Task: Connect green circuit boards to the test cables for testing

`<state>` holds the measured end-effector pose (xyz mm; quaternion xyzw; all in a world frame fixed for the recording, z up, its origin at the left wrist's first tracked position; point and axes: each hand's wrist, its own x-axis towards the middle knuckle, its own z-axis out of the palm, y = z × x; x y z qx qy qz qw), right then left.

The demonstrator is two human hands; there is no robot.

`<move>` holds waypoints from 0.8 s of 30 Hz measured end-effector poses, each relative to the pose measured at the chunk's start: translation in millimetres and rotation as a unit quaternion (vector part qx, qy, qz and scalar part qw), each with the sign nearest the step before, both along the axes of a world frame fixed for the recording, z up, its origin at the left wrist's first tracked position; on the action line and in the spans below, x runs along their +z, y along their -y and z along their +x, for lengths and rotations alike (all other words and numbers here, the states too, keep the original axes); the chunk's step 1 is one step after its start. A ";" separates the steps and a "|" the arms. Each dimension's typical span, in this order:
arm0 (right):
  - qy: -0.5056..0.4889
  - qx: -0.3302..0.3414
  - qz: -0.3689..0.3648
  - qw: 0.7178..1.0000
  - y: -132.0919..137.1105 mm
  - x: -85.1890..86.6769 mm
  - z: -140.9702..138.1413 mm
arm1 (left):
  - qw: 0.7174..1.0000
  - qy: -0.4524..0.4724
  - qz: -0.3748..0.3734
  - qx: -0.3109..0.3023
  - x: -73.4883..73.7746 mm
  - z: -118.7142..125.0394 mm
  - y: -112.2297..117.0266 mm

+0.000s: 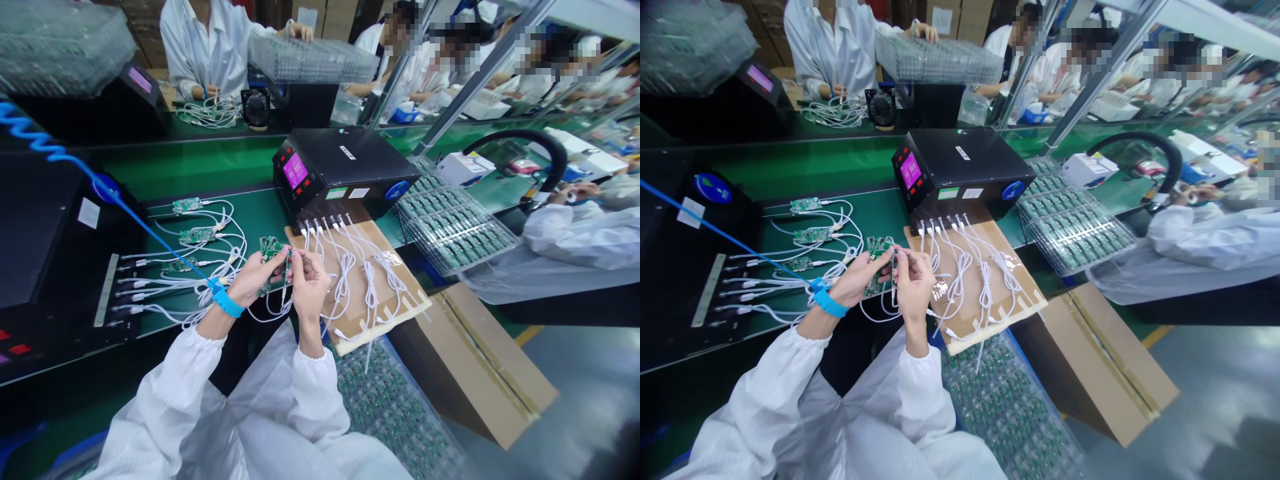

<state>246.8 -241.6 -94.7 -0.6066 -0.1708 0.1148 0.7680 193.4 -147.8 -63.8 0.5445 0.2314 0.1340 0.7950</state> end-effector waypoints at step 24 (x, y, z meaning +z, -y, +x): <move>-0.027 -0.007 -0.012 1.000 -5.2 -3.0 -2.0 | 1.000 -0.023 0.003 -0.020 -4.4 5.5 -6.5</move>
